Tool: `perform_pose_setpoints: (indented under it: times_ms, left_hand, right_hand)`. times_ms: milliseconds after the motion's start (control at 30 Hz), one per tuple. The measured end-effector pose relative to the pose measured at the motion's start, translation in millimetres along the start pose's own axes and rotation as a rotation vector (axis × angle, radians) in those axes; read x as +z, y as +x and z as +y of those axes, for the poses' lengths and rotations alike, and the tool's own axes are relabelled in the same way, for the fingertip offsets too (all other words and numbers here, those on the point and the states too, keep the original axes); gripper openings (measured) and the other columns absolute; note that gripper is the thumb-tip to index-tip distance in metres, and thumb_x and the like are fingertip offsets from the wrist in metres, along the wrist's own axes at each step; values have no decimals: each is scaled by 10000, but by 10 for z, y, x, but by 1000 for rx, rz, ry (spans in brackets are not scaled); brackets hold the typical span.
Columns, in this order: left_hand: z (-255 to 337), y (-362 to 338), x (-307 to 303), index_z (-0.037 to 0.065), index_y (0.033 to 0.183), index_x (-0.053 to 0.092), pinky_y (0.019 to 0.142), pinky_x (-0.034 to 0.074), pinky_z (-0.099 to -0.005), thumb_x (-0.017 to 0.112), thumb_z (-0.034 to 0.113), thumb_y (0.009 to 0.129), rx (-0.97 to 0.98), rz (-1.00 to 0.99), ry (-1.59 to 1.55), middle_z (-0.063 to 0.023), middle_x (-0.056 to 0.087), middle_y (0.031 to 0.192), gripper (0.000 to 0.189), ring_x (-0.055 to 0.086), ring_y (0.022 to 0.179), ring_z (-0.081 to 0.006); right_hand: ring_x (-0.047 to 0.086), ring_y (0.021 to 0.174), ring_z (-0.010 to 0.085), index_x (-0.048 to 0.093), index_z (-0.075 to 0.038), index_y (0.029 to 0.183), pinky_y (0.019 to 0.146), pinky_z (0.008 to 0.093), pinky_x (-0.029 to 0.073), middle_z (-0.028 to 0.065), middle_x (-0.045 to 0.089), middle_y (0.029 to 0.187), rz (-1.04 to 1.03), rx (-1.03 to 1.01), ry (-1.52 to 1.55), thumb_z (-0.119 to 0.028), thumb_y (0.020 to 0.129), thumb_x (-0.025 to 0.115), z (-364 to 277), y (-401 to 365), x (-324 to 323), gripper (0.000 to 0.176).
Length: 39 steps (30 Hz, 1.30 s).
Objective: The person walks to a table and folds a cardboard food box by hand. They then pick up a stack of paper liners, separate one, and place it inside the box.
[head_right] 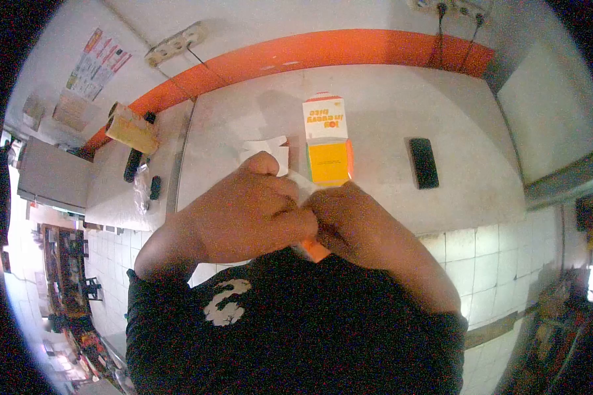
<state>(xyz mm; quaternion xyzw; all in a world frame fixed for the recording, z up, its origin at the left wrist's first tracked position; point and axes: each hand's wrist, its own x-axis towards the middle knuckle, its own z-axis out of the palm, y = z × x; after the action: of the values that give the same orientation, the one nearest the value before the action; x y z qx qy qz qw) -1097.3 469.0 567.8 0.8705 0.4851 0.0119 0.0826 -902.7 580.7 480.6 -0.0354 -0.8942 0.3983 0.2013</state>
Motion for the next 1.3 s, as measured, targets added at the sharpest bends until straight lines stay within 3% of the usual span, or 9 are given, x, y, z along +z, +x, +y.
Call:
perform_pose_setpoints:
  times_ms: [167, 267, 367, 433, 733, 833, 967, 1167, 1300]
  left_hand:
    - [125, -37, 27, 179, 1169, 709, 1079, 393, -474, 769, 336, 915, 44, 233, 75, -86, 705, 1101, 305, 626, 1170, -259]
    - [67, -102, 188, 101, 1390, 583, 1177, 341, -532, 823, 323, 881, -308, 699, 28, -143, 652, 1308, 604, 573, 1315, -311]
    - [-257, -207, 714, 6, 1603, 313, 1222, 335, -507, 924, 362, 791, -591, 929, -598, -177, 557, 1473, 1077, 520, 1388, -302]
    - [-342, -234, 1060, 7, 1619, 300, 1211, 363, -468, 933, 391, 790, -540, 795, -1543, -165, 566, 1477, 1111, 502, 1411, -276]
    - [-383, -355, 1198, -11, 1521, 474, 1096, 483, -350, 703, 236, 1038, -375, 578, -1280, -69, 684, 1323, 589, 627, 1252, -179]
    - [-365, -324, 1248, -15, 1485, 516, 1075, 475, -354, 609, 244, 1093, -627, 655, -1233, -102, 669, 1340, 479, 617, 1247, -192]
    - [-310, -228, 1220, -28, 1473, 514, 1078, 461, -375, 568, 238, 1112, -462, 623, -989, -152, 644, 1351, 452, 598, 1265, -226]
    - [-175, -182, 1096, -2, 1496, 505, 1121, 445, -388, 533, 215, 1124, -356, 520, -1007, -127, 640, 1401, 431, 561, 1326, -211]
    - [-171, -236, 1096, -8, 1481, 508, 1123, 447, -397, 552, 194, 1112, -338, 529, -1163, -129, 645, 1388, 423, 572, 1314, -219]
  right_hand:
    - [681, 937, 385, 727, -45, 984, 875, 453, 527, 138, 708, 942, -457, 159, 428, -163, 855, 755, 247, -39, -194, 177]
    - [672, 978, 340, 739, -76, 996, 932, 469, 469, 113, 716, 951, -378, 45, 235, -210, 857, 765, 281, -147, -260, 195]
    - [644, 1038, 310, 744, -112, 973, 980, 490, 400, 84, 719, 993, -202, -70, 122, -223, 848, 773, 334, -288, -180, 170]
    - [624, 1072, 309, 744, -125, 968, 989, 504, 377, 68, 712, 1037, -130, -96, 82, -224, 845, 776, 487, -316, -54, 161]
    - [588, 1230, 385, 618, -95, 1361, 1102, 511, 444, 197, 635, 1263, 147, 276, 174, -155, 857, 774, 833, -310, 390, 532]
    - [601, 1281, 365, 571, -31, 1394, 1092, 473, 479, 198, 629, 1347, 361, 261, 124, -116, 885, 750, 804, -275, 336, 545]
    - [642, 1290, 361, 472, -14, 1465, 1079, 430, 511, 232, 650, 1345, 540, 152, 151, -115, 938, 721, 471, -104, 377, 592]
    - [689, 1023, 152, 624, 18, 1279, 940, 346, 544, 98, 739, 1117, 292, 454, 523, -29, 974, 701, 505, -89, 395, 318]
    - [674, 819, 155, 655, -11, 1018, 731, 320, 556, 95, 717, 939, 279, 425, 662, -118, 951, 771, 714, -256, 414, 172]
